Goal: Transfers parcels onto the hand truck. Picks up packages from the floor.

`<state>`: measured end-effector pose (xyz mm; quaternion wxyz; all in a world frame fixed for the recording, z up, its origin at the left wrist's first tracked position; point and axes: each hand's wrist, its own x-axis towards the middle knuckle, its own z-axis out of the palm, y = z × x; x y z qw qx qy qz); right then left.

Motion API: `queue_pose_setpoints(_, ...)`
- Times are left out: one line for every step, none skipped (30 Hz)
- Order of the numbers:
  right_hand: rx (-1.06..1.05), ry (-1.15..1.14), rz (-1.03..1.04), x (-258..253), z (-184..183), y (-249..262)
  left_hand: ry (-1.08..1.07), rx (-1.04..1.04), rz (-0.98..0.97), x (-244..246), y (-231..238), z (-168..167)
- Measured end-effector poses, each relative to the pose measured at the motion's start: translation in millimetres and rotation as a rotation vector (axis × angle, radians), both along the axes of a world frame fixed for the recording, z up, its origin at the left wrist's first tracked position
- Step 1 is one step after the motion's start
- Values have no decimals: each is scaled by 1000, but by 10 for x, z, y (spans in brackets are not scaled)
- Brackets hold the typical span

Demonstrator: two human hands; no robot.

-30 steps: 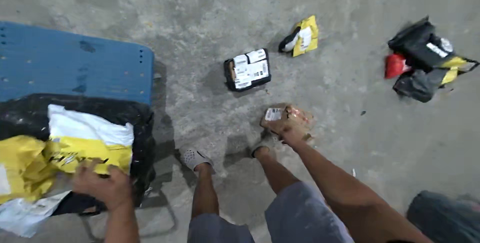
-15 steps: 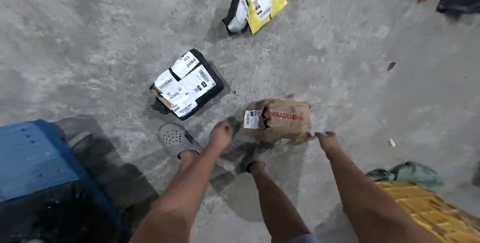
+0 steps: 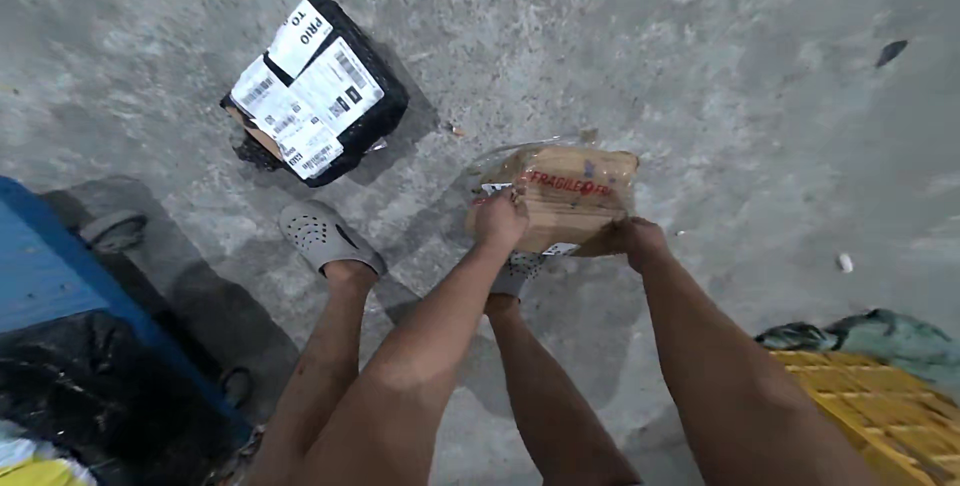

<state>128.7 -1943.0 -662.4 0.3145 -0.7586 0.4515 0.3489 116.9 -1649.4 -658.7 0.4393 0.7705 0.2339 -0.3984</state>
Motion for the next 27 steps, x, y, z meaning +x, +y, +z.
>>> queue_pose_setpoints(27,-7,-17,15,47,27,-2,-10,20,-55,36,36)
queue_pose_setpoints(57,-15,-33,32,86,66,12,-14,47,-119,97,72)
queue_pose_setpoints(84,-30,-46,28,105,97,34,-17,85,-202,178,96)
queue_pose_setpoints(109,-61,-54,19,109,122,57,-25,135,-279,273,109)
queue_pose_setpoints(155,-88,-57,32,107,152,73,-26,190,-339,385,101)
queue_pose_setpoints(215,-102,-70,45,113,200,84,-17,236,-405,521,87)
queue_pose_setpoints(268,-115,-93,68,109,256,87,-5,265,-453,671,75)
queue_pose_setpoints(300,-117,-114,115,72,297,91,12,273,-465,824,70)
queue_pose_setpoints(308,-114,-120,156,-10,312,86,29,278,-476,961,65)
queue_pose_setpoints(298,-106,-109,186,-128,318,88,49,271,-487,1082,58)
queue_pose_setpoints(302,-78,-88,202,-267,319,94,56,258,-501,1185,51)
queue_pose_setpoints(325,-40,-74,216,-391,366,90,53,250,-520,1269,42)
queue_pose_setpoints(355,-4,-91,243,-486,478,75,42,252,-532,1329,43)
queue_pose_setpoints(364,26,-133,278,-551,645,55,31,261,-540,1362,65)
queue_pose_setpoints(354,35,-160,284,-610,840,35,24,274,-558,1373,111)
queue_pose_setpoints(356,43,-206,267,-668,1000,21,25,284,-579,1366,179)
queue_pose_setpoints(356,54,-276,240,-707,1121,13,29,295,-609,1357,263)
queue_pose_setpoints(356,61,-326,182,-715,1216,12,39,300,-658,1366,363)
queue_pose_setpoints(350,59,-343,118,-698,1314,8,49,300,-704,1400,468)
queue_pose_setpoints(353,51,-335,91,-659,1405,7,53,304,-726,1451,570)
queue_pose_setpoints(342,42,-308,52,-610,1483,13,52,307,-751,1516,686)
queue_pose_setpoints(343,42,-281,-23,-546,1561,31,50,311,-790,1608,830)
queue_pose_setpoints(348,33,-256,-90,-454,1698,67,48,309,-814,1741,996)
queue_pose_setpoints(363,19,-227,-139,-345,1886,93,28,312,-843,1913,1142)
queue_pose_setpoints(388,18,-195,-179,-209,2125,104,20,318,-900,2120,1274)
queue_pose_setpoints(399,27,-151,-217,-61,2421,101,30,325,-998,2366,1389)
queue_pose_setpoints(408,39,-110,-254,66,2699,96,39,339,-1121,2635,1490)
